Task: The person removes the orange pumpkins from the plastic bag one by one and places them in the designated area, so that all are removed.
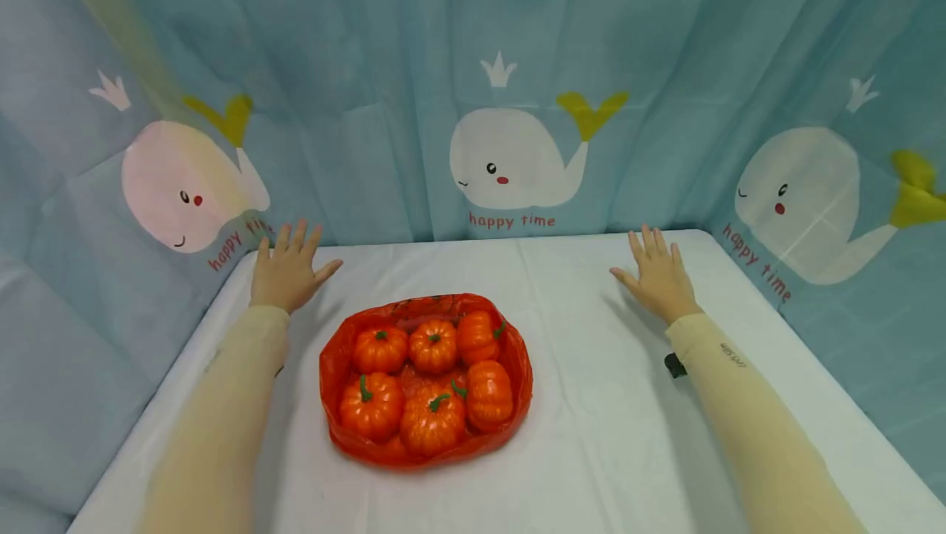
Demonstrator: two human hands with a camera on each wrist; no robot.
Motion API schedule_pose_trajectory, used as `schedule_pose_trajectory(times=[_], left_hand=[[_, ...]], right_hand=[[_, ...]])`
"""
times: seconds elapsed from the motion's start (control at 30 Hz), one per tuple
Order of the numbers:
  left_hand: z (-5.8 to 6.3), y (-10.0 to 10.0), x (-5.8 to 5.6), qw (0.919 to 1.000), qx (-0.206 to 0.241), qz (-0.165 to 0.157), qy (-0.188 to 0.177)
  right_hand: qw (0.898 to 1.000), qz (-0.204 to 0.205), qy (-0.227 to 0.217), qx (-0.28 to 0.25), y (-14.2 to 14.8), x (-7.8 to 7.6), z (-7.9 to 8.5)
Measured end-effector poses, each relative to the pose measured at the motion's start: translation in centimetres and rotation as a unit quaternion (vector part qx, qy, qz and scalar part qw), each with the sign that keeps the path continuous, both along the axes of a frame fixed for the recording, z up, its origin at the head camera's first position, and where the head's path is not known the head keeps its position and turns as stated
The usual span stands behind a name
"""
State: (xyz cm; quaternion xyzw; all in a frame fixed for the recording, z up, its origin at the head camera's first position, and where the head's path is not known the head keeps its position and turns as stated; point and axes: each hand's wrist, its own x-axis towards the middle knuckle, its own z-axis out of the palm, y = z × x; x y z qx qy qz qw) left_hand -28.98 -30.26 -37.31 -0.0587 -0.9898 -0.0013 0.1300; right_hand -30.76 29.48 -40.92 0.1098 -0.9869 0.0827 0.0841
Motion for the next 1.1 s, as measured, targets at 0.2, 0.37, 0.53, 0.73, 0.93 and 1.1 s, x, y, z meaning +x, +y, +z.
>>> schedule_pose_trajectory(times=[0.2,0.37,0.53,0.73,0.93,1.1], left_hand=[[0.1,-0.3,-0.3,0.9999,0.012,0.003,0.005],[0.2,-0.8,-0.1,0.9997,0.018,0.008,-0.015],[0.4,-1.1,0.4,0.9995,0.013,0.002,-0.029],[0.9,-0.9,1.4,0.9993,0.012,-0.009,-0.035],[0.9,-0.9,2.0,0.9982,0.025,-0.009,-0.054],[0.9,-0.9,2.6,0.9974,0.032,-0.013,-0.062]], right_hand=[[1.000,-0.001,-0.008,-0.011,0.2,-0.1,0.5],[0.999,0.003,-0.020,-0.029,-0.2,-0.3,0.4],[0.997,0.017,-0.059,-0.040,-1.1,0.1,0.3],[0.995,0.037,-0.083,-0.046,-2.5,1.1,0.2],[0.994,0.066,-0.067,-0.057,-3.8,2.3,0.0],[0.992,0.077,-0.069,-0.071,-4.5,3.2,-0.1]])
